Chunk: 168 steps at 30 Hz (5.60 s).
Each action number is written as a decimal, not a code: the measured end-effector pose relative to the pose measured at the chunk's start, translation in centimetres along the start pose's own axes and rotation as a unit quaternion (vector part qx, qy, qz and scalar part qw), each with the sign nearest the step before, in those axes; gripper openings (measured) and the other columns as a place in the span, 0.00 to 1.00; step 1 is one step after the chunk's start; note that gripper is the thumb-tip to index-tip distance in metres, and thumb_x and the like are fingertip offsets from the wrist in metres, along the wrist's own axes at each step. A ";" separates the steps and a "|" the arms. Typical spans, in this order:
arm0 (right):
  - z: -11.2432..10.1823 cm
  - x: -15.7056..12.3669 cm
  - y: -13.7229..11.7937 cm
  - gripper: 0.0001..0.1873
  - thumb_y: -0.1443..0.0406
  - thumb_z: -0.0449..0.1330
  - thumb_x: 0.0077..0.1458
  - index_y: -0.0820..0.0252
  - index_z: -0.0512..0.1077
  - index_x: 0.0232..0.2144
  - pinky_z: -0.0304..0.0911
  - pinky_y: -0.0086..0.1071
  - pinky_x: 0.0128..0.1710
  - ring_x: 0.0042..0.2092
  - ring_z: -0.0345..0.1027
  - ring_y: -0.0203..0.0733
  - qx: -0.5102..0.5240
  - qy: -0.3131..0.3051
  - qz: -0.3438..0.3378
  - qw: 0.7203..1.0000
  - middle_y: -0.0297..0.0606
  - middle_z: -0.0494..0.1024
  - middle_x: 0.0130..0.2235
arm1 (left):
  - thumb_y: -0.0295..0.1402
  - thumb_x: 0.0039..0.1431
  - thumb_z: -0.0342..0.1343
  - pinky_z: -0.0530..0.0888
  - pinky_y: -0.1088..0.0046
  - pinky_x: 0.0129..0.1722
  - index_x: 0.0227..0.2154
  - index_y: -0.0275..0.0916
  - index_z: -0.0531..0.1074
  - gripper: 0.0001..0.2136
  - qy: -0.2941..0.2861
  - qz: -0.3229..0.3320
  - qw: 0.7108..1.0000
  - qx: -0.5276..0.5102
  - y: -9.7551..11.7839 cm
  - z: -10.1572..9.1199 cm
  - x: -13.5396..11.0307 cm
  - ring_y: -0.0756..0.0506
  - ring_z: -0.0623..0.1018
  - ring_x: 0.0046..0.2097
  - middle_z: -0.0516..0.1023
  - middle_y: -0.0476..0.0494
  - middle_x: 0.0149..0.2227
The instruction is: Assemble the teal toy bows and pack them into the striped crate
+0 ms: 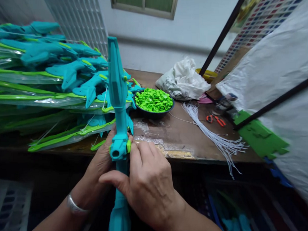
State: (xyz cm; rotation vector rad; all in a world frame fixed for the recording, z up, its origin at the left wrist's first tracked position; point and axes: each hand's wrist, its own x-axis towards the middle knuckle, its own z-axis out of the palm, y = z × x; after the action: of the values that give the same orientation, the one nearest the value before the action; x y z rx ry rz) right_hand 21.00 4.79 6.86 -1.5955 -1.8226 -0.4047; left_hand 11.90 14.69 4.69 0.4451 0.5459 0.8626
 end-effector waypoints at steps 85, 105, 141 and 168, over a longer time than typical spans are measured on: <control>2.0 -22.8 6.9 0.22 0.56 0.76 0.44 0.61 0.75 0.36 0.71 0.34 0.36 0.34 0.73 0.40 0.617 -0.003 0.622 0.483 0.37 0.79 0.34 | 0.55 0.56 0.61 0.80 0.69 0.31 0.46 0.43 0.72 0.24 -0.063 -0.043 0.689 0.721 -8.6 -15.1 -11.2 0.39 0.84 0.35 0.84 0.46 0.36; 2.8 -21.7 4.2 0.26 0.53 0.74 0.46 0.60 0.78 0.44 0.66 0.38 0.49 0.43 0.74 0.46 0.632 0.023 0.554 0.541 0.38 0.81 0.39 | 0.52 0.67 0.54 0.72 0.55 0.61 0.50 0.38 0.80 0.23 -0.334 -0.087 0.839 0.421 -11.1 -0.1 2.4 0.36 0.79 0.56 0.82 0.36 0.53; -6.9 -23.0 27.5 0.06 0.67 0.57 0.58 0.63 0.72 0.31 0.58 0.34 0.36 0.34 0.69 0.45 -0.164 -0.055 0.547 0.819 0.45 0.77 0.30 | 0.34 0.70 0.52 0.72 0.55 0.64 0.66 0.45 0.62 0.23 -0.362 0.071 0.622 0.691 -12.3 -11.8 -4.9 0.39 0.71 0.65 0.69 0.37 0.65; -3.4 -17.5 10.0 0.18 0.67 0.73 0.48 0.62 0.79 0.44 0.57 0.17 0.21 0.23 0.51 0.22 0.549 0.238 0.637 0.486 0.25 0.65 0.28 | 0.33 0.66 0.50 0.71 0.72 0.42 0.46 0.44 0.80 0.14 -0.371 -0.282 0.699 0.543 -12.1 -6.6 -8.3 0.47 0.77 0.39 0.80 0.48 0.37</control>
State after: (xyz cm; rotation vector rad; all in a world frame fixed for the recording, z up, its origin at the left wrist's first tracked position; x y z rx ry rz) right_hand 31.99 -8.42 -4.16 -1.1325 0.0973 0.8183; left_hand 10.59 2.01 -5.12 1.5369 0.3297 -0.3845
